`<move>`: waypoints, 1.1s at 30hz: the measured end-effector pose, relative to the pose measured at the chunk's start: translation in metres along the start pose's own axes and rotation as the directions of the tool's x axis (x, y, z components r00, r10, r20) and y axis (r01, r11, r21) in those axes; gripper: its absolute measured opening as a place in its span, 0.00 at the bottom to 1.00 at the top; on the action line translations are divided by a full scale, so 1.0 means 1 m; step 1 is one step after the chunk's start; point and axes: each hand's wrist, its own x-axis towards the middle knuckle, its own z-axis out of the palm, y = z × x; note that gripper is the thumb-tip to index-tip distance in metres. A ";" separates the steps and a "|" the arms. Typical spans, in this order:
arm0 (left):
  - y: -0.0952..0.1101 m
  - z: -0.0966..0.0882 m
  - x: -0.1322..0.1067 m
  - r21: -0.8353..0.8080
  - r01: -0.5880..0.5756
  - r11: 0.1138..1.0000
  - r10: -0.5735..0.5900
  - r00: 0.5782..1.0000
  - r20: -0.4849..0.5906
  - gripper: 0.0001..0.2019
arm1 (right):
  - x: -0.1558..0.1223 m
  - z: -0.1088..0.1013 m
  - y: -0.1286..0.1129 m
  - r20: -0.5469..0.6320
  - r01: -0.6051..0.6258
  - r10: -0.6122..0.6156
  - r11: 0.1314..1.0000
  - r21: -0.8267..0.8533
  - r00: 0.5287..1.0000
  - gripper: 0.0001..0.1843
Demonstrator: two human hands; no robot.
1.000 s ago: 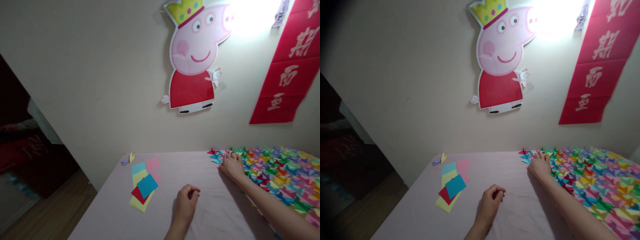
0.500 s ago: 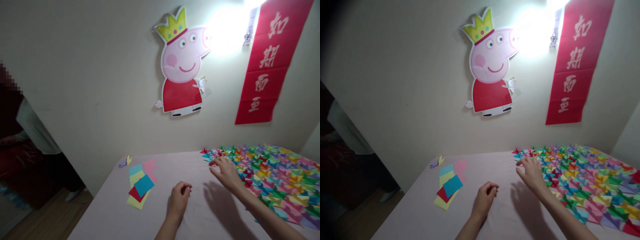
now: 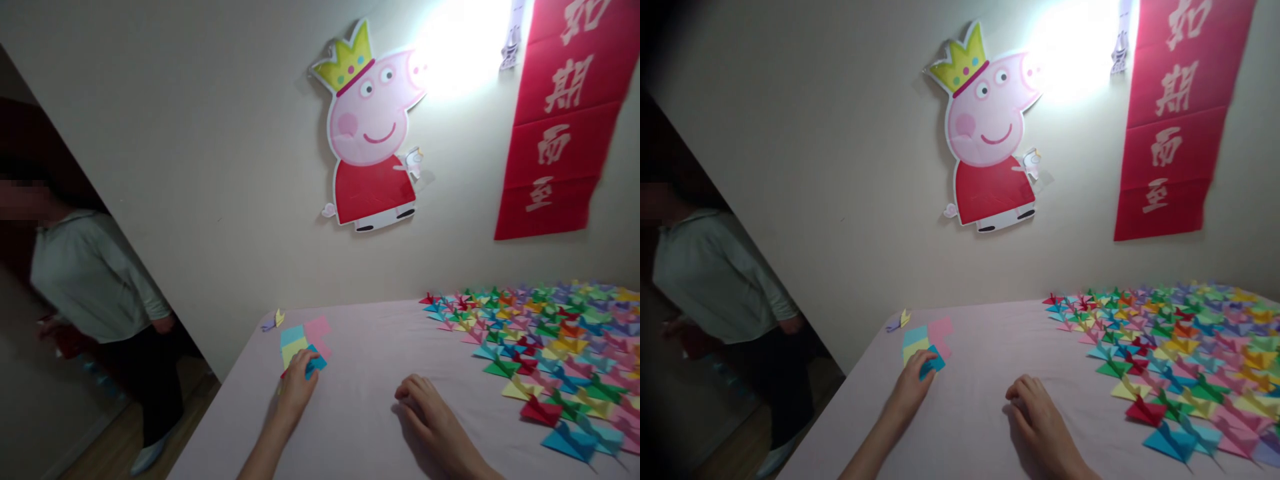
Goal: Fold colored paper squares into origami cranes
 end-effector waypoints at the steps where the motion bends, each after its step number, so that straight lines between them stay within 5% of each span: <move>1: -0.009 -0.013 -0.002 0.025 0.001 1.000 -0.001 1.000 0.008 0.15 | 0.000 0.000 0.001 -0.003 -0.013 0.013 1.000 0.013 1.000 0.05; 5: -0.034 -0.039 -0.013 0.120 -0.008 0.993 0.000 0.998 0.066 0.18 | 0.001 0.000 0.000 0.007 -0.043 0.043 0.998 0.040 0.999 0.07; 12: -0.052 -0.027 -0.024 0.425 -0.080 0.902 -0.024 0.972 0.233 0.21 | 0.002 0.001 -0.001 -0.011 -0.099 0.100 0.994 0.044 0.995 0.07; 16: -0.054 -0.026 -0.023 0.453 -0.040 0.891 -0.045 0.984 0.175 0.24 | 0.003 0.001 0.001 -0.009 -0.105 0.106 0.993 0.047 0.994 0.06; 19: -0.050 -0.031 -0.021 0.499 0.101 0.861 -0.176 0.979 0.106 0.30 | 0.003 0.002 0.003 -0.004 -0.116 0.116 0.992 0.047 0.993 0.05; 27: -0.036 -0.039 -0.020 0.564 0.197 0.802 -0.316 0.941 0.120 0.32 | 0.002 0.005 0.008 0.008 -0.085 0.085 0.996 0.025 0.996 0.06; 33: -0.049 -0.046 0.011 0.581 0.226 0.782 -0.352 0.929 0.112 0.30 | 0.000 0.007 0.008 0.006 -0.082 0.082 0.997 0.002 0.997 0.06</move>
